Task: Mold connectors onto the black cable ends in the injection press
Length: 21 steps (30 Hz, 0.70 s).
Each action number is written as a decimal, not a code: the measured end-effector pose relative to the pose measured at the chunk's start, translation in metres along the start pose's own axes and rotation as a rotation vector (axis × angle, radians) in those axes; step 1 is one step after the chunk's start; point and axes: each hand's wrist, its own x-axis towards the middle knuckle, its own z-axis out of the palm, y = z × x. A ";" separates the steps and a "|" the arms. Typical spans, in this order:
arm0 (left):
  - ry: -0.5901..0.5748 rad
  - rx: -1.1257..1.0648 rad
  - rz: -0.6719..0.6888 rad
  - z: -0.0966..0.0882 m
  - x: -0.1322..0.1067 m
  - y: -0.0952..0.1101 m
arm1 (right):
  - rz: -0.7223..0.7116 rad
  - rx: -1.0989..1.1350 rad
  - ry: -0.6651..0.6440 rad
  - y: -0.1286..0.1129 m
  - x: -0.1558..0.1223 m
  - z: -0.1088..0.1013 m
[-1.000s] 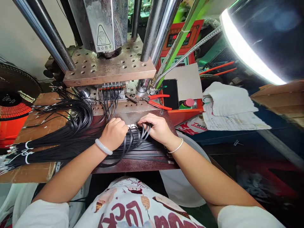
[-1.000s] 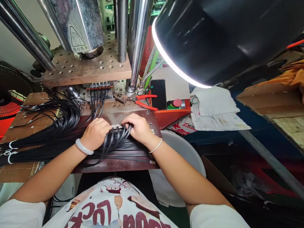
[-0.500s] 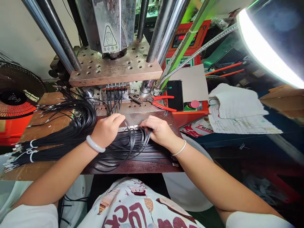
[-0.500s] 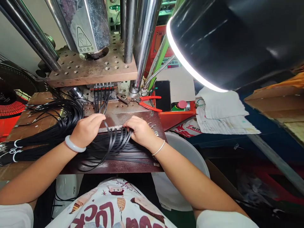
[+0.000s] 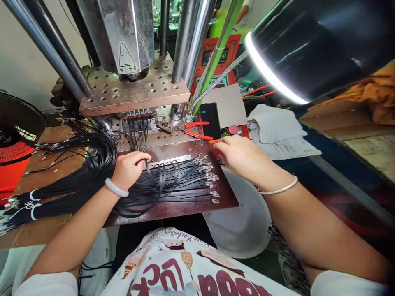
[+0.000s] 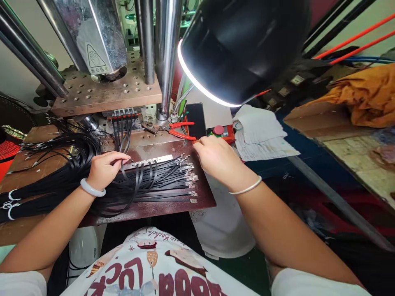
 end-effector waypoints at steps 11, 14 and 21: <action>-0.023 0.009 0.061 0.007 -0.006 -0.007 | -0.102 0.075 -0.260 -0.037 0.004 0.009; -0.071 0.056 0.152 0.003 -0.006 -0.007 | -0.051 0.037 -0.314 -0.039 0.006 0.005; -0.134 0.168 0.323 0.001 -0.008 -0.008 | -0.084 -0.012 -0.278 -0.047 0.010 -0.001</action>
